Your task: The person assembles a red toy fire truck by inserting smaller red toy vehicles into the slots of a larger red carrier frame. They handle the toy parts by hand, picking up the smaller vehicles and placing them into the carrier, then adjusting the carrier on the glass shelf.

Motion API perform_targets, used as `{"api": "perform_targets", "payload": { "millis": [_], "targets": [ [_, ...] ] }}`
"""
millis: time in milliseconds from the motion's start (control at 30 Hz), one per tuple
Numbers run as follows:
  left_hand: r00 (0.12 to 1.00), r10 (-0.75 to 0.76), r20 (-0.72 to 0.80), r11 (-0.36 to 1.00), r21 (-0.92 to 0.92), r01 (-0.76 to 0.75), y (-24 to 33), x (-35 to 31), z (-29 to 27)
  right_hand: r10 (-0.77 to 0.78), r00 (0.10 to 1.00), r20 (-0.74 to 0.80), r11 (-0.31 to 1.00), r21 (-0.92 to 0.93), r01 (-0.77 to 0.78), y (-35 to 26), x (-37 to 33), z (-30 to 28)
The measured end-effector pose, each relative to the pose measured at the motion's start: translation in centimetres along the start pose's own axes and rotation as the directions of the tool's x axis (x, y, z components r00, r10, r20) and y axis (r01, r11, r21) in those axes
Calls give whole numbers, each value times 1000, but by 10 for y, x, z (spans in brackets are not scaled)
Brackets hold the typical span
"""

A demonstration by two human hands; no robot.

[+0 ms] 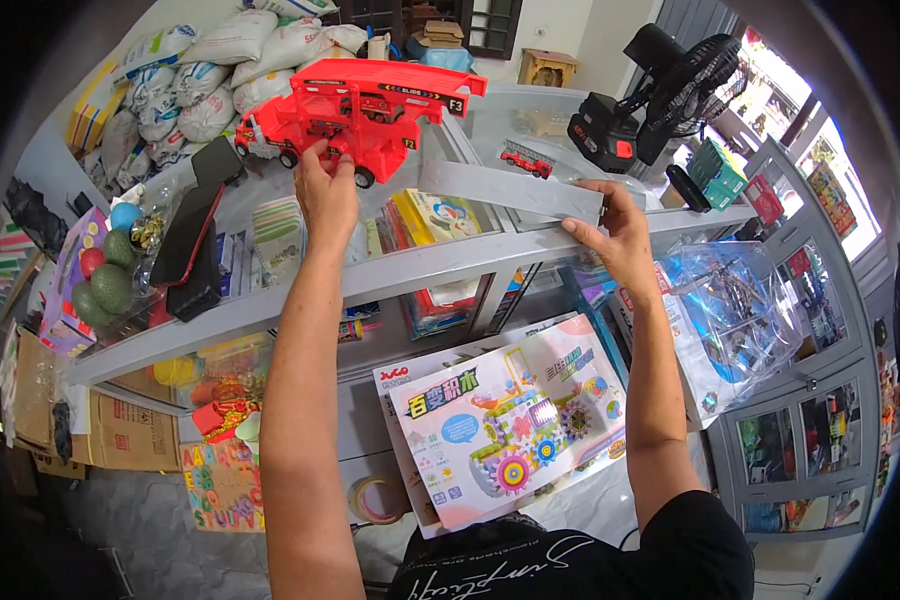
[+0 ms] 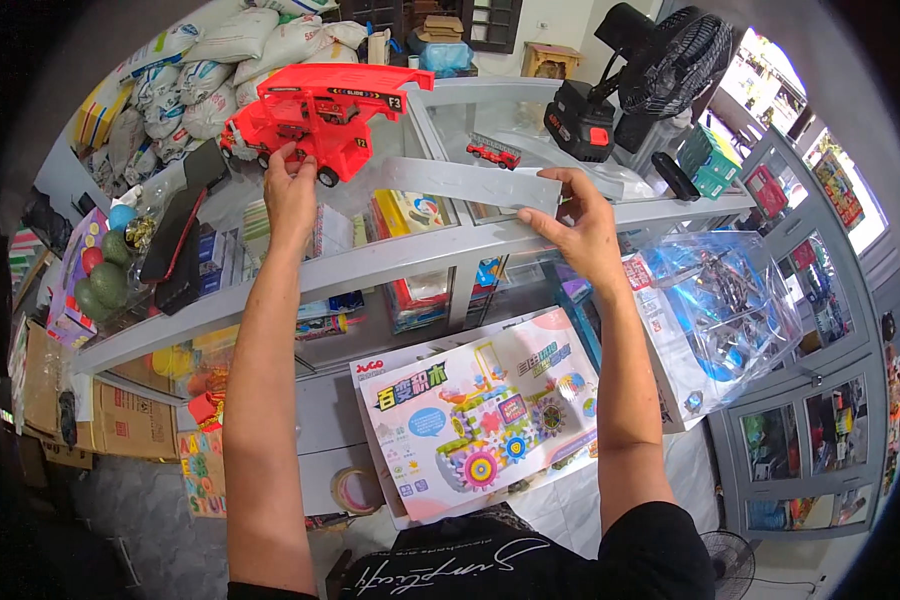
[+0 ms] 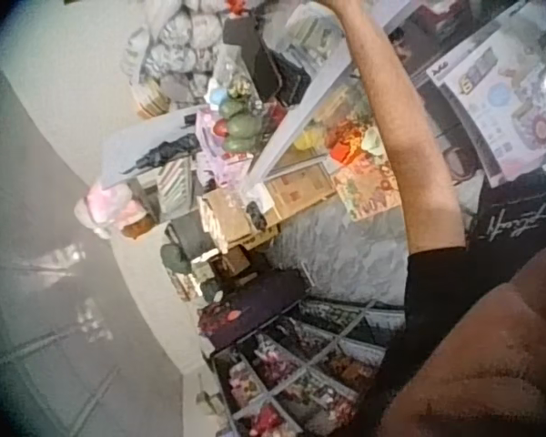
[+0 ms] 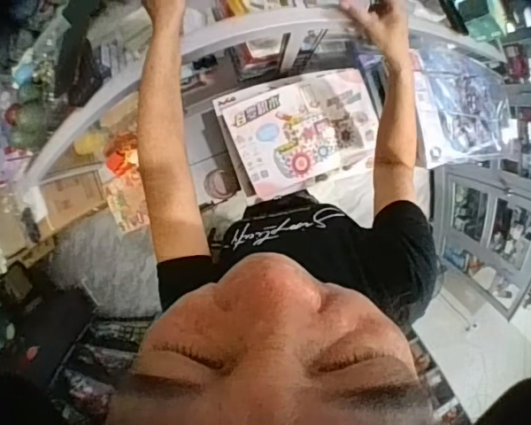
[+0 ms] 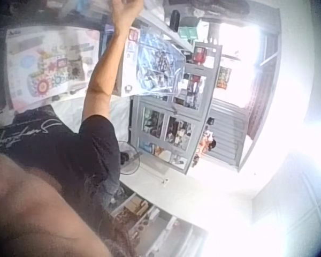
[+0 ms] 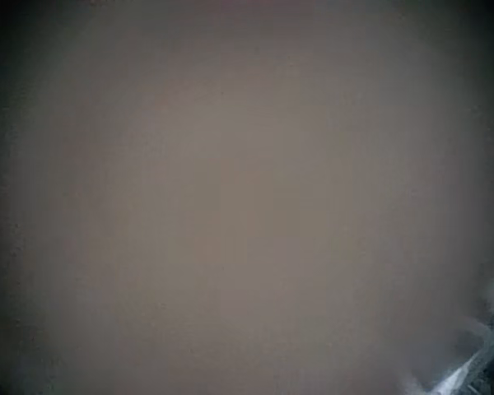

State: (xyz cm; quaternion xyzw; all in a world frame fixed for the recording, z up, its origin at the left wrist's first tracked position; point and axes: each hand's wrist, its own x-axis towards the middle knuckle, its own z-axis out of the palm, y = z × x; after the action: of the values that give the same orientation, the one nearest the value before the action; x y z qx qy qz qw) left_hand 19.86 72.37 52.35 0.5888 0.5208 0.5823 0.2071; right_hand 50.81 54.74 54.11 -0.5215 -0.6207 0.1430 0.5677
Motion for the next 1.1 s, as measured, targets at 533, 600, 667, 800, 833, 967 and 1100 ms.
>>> {"api": "perform_targets", "payload": {
  "millis": [533, 600, 667, 800, 833, 967, 1100],
  "targets": [
    [999, 40, -20, 998, 44, -39, 5, -3, -2, 226, 951, -211, 894, 432, -116, -24, 18, -37],
    [999, 47, -12, 998, 32, -46, 4, -3, -2, 211, 951, -224, 902, 420, -101, -26, 20, -38],
    [999, 39, -17, 999, 22, -38, 4, -3, -2, 205, 949, -239, 910, 404, -94, -28, 21, -39],
    [998, 57, -22, 997, 50, -56, -9, 4, 0, 178, 954, -240, 919, 387, -74, -35, 22, -42],
    [999, 48, -19, 998, 35, -48, -8, 4, 1, 168, 958, -234, 920, 385, -67, -36, 22, -44],
    [999, 32, -10, 999, 14, -32, -8, 2, 1, 165, 965, -205, 890, 453, -56, -38, 15, -41],
    [1000, 26, -15, 999, 20, -25, -6, 2, 0, 161, 972, -171, 870, 489, -58, -36, 9, -38]
  ]
}}
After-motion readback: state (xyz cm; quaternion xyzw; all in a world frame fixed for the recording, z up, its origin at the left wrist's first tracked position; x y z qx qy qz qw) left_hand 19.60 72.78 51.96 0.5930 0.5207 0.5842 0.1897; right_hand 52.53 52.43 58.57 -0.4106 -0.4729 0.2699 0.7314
